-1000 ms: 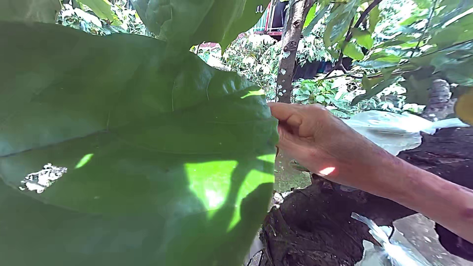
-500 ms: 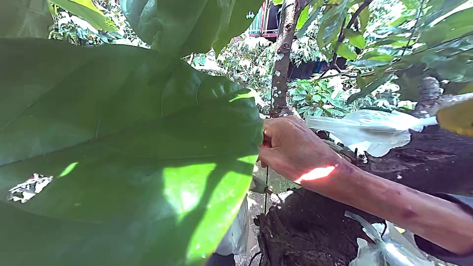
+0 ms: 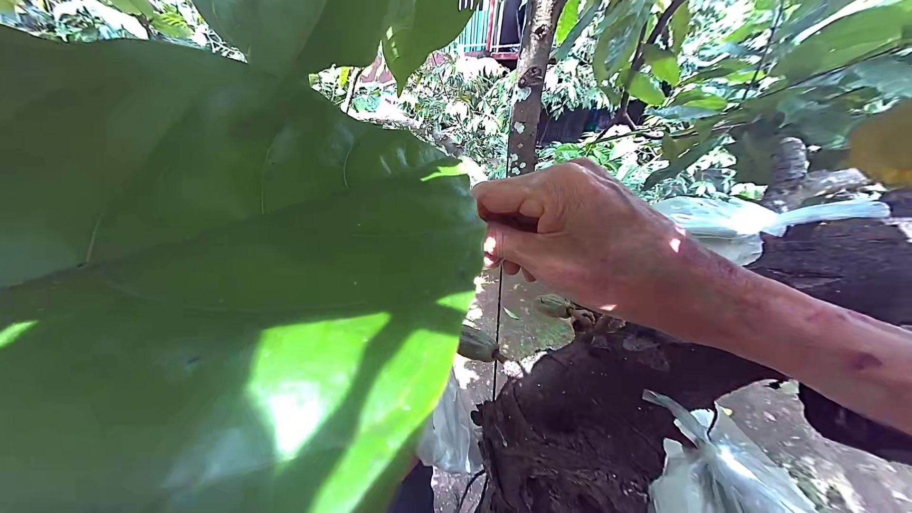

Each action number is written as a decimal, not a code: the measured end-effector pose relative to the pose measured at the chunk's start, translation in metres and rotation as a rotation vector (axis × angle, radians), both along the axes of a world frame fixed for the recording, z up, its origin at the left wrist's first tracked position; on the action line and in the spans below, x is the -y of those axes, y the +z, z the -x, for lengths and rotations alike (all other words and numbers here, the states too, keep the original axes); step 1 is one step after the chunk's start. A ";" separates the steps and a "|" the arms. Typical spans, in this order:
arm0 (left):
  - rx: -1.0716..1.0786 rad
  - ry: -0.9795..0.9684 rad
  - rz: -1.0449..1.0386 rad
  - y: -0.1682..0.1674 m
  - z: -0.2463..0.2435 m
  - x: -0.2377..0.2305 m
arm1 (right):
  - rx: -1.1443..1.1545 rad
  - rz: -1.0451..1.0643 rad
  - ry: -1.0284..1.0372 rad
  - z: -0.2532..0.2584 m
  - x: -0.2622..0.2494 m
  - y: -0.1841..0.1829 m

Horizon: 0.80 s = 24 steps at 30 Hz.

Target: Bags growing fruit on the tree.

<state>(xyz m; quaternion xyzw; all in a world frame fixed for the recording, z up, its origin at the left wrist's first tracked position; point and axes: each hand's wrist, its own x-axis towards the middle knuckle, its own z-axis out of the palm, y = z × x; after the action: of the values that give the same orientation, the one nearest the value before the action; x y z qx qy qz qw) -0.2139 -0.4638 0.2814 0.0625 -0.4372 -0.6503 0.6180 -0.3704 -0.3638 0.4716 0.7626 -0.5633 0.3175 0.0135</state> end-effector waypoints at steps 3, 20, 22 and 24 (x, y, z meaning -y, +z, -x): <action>-0.021 0.250 0.133 0.019 0.001 -0.025 | -0.051 0.079 0.051 0.009 0.001 0.003; 0.218 0.219 0.026 -0.015 -0.088 0.052 | -0.011 0.005 -0.012 0.078 0.011 0.004; 0.216 0.150 0.333 -0.054 -0.100 0.072 | -0.017 -0.026 -0.056 0.056 0.019 0.016; 0.228 0.332 0.263 -0.040 -0.093 0.050 | -0.019 -0.029 -0.127 0.035 0.035 0.034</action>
<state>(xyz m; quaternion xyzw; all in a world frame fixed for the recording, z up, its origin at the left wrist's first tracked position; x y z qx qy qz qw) -0.1207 -0.5134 0.2416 0.1256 -0.5688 -0.4661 0.6659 -0.4058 -0.3986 0.5057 0.7284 -0.6151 0.3006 0.0280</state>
